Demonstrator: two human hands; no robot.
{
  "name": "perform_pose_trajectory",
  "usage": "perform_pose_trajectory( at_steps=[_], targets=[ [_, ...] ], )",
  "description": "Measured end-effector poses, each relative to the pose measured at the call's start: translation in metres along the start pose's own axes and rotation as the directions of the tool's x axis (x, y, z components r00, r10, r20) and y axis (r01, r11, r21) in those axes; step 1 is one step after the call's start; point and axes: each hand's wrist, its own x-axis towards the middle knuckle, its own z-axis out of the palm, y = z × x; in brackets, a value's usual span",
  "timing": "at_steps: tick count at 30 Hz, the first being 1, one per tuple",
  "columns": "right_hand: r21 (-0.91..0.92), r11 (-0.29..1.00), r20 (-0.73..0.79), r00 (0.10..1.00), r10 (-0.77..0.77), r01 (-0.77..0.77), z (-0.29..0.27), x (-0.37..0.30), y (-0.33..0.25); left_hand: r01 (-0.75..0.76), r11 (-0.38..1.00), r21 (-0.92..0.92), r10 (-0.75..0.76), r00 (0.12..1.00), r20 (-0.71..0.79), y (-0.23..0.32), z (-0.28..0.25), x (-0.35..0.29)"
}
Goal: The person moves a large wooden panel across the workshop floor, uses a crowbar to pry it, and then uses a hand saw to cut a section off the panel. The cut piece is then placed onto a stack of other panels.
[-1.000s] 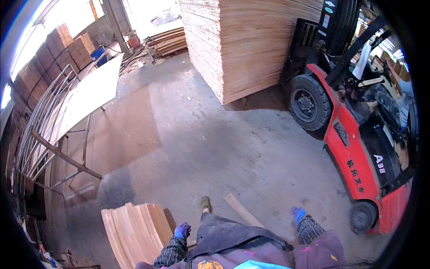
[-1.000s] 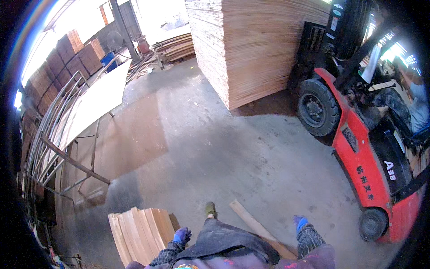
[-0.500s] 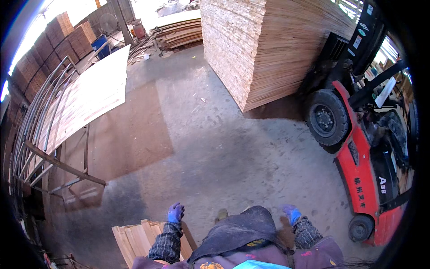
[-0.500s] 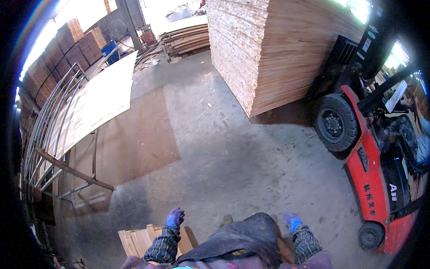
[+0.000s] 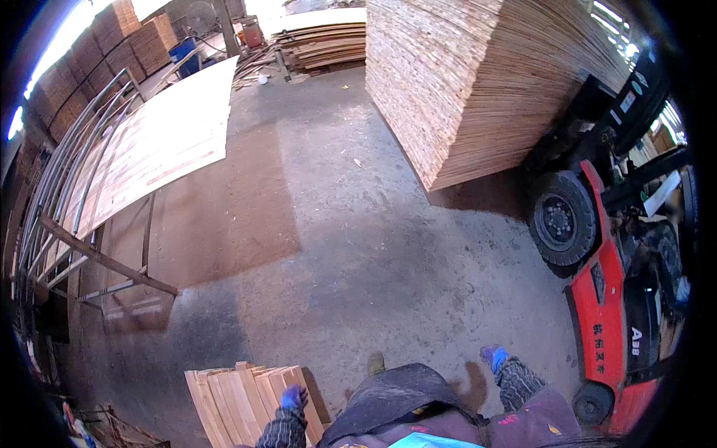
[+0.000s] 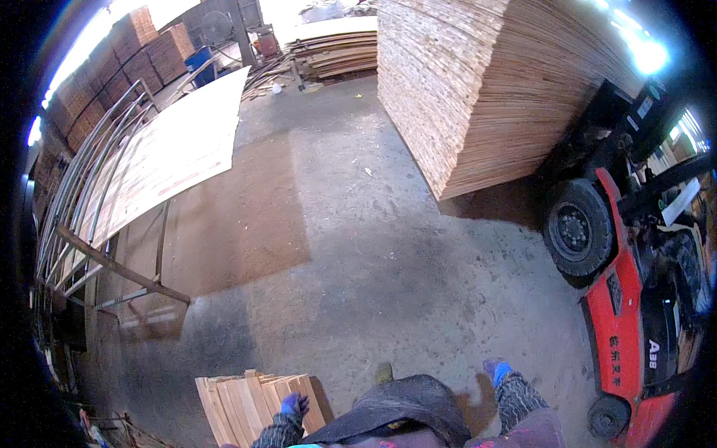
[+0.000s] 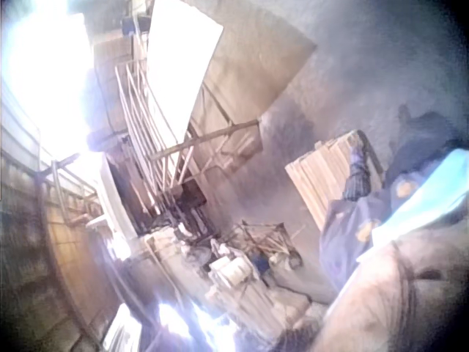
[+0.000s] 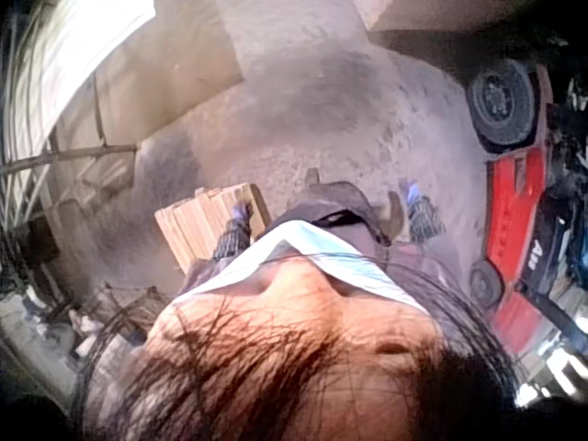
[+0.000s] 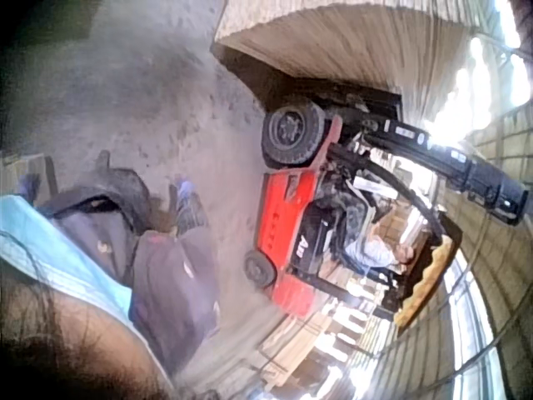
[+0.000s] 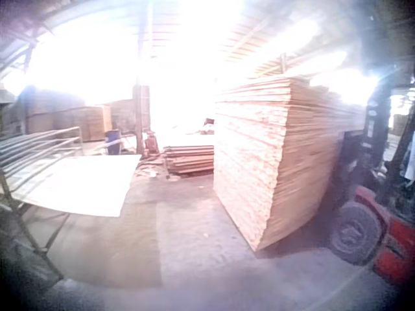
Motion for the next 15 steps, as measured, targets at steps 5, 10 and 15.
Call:
perform_pose_trajectory(
  at_steps=[5, 10, 15],
  targets=[
    [0.425, 0.905, -0.060, 0.996, 0.071, -0.039, -0.010, 0.083, 0.038, 0.154, 0.987, 0.044, -0.160, 0.964, 0.211, -0.090, -0.103, 0.002],
    [0.499, 0.867, -0.170, 0.980, 0.108, -0.009, -0.093, 0.162, 0.006, 0.293, 0.952, -0.092, -0.275, 0.946, 0.170, -0.117, -0.087, 0.009],
    [0.347, 0.917, -0.484, 0.875, -0.006, 0.197, -0.131, 0.124, -0.007, 0.344, 0.935, -0.084, -0.270, 0.847, 0.459, -0.077, -0.020, 0.053]
  ],
)
